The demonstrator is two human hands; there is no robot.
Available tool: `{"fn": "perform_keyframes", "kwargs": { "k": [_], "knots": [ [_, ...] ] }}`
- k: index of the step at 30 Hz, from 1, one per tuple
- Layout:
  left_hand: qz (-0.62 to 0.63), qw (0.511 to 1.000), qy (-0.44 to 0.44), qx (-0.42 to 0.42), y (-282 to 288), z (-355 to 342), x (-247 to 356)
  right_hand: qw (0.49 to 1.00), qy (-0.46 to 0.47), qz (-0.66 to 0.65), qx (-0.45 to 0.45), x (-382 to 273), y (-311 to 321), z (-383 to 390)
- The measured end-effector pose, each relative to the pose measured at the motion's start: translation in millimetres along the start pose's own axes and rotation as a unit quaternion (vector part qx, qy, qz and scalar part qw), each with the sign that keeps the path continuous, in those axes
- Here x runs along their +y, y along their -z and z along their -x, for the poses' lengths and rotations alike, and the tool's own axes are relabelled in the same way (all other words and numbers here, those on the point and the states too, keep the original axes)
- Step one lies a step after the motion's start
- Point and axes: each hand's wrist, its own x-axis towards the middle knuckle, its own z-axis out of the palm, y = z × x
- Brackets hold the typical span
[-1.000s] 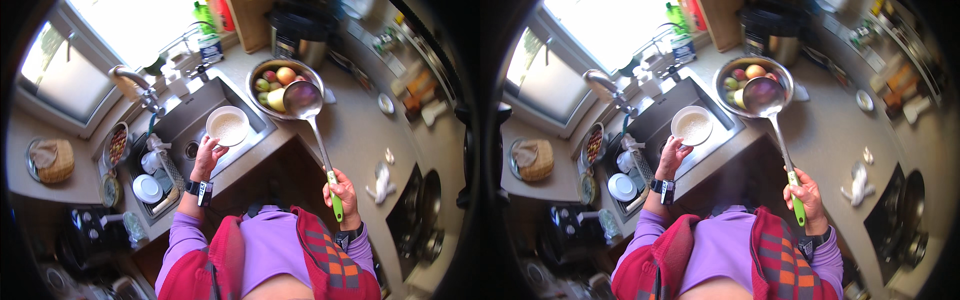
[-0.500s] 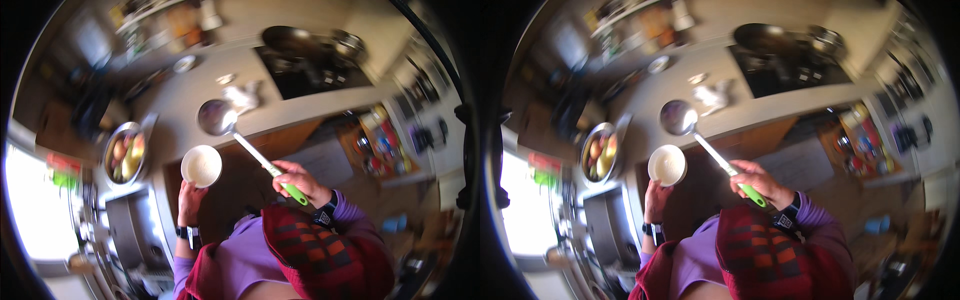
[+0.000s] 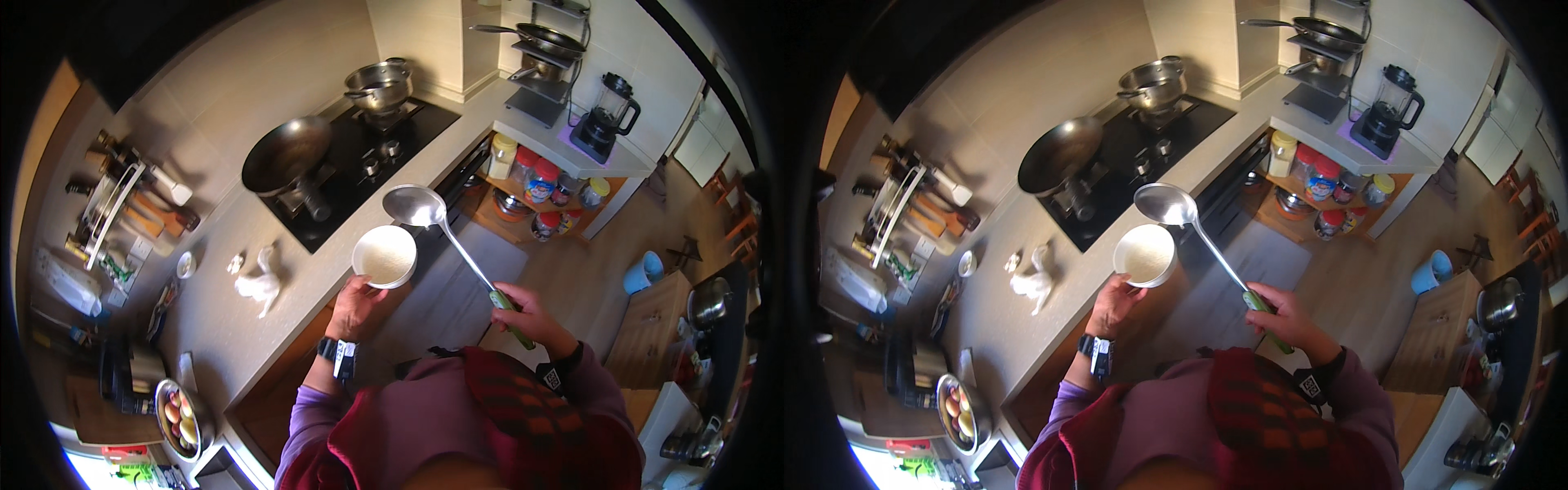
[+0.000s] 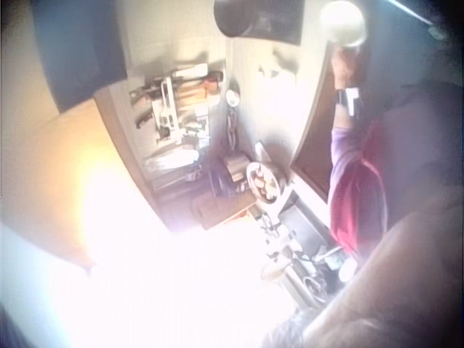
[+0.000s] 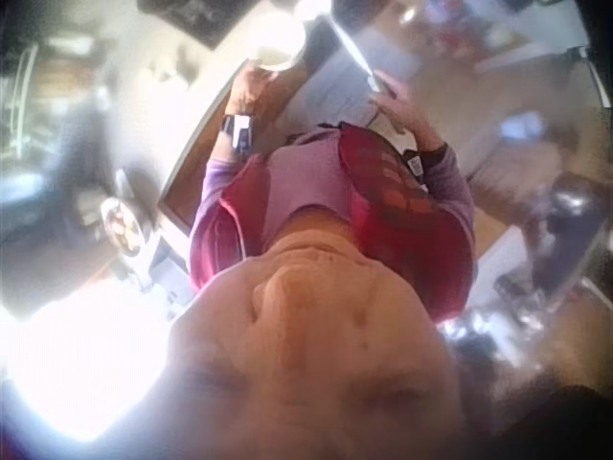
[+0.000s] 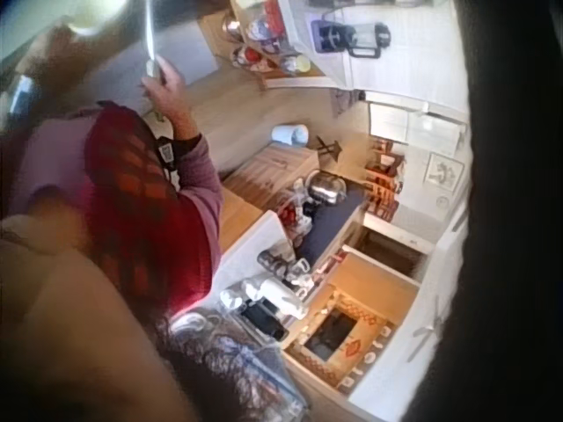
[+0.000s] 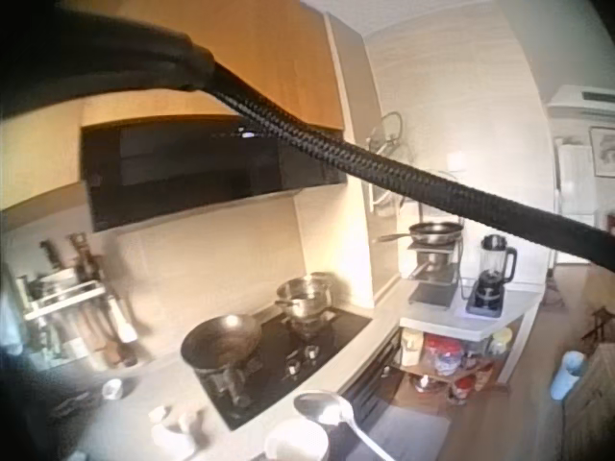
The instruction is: The person retrieves a bag of rice from a drawer, pours it into a bowl, and washes the rice at the sink using a ladle to stir and drain the water. They repeat the rinsing process, then place the bowl on the counter and move a wok and frying pan on the stove.
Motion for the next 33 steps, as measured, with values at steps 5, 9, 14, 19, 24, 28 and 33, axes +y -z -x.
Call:
{"fn": "perform_keyframes", "kwargs": {
  "k": [5,9,14,19,24,28,33],
  "knots": [
    [0.003,0.996,0.031,-0.081,-90.1,-94.3,-20.8,0.98,0.062,0.159,0.102,2.0,76.7,3.0],
    [0.012,0.994,0.044,-0.098,-151.0,-166.2,-24.6,0.962,0.045,0.218,0.155,-6.2,121.4,-18.0],
    [-0.011,0.994,0.056,-0.092,-201.4,-256.8,-18.3,0.945,0.029,0.255,0.203,1.3,168.3,-76.8],
    [-0.045,0.992,0.039,-0.112,-238.2,-350.0,-8.5,0.921,0.072,0.307,0.229,19.1,219.3,-154.7],
    [-0.046,0.993,-0.002,-0.112,-277.3,-423.5,-3.9,0.884,0.117,0.382,0.242,21.2,269.5,-217.7],
    [-0.021,0.991,0.018,-0.128,-299.7,-474.4,-0.5,0.85,0.116,0.42,0.296,33.7,302.6,-254.4],
    [-0.024,0.999,0.017,-0.045,-325.2,-528.1,-14.2,0.819,0.101,0.484,0.29,41.0,363.4,-293.6]
  ]
}}
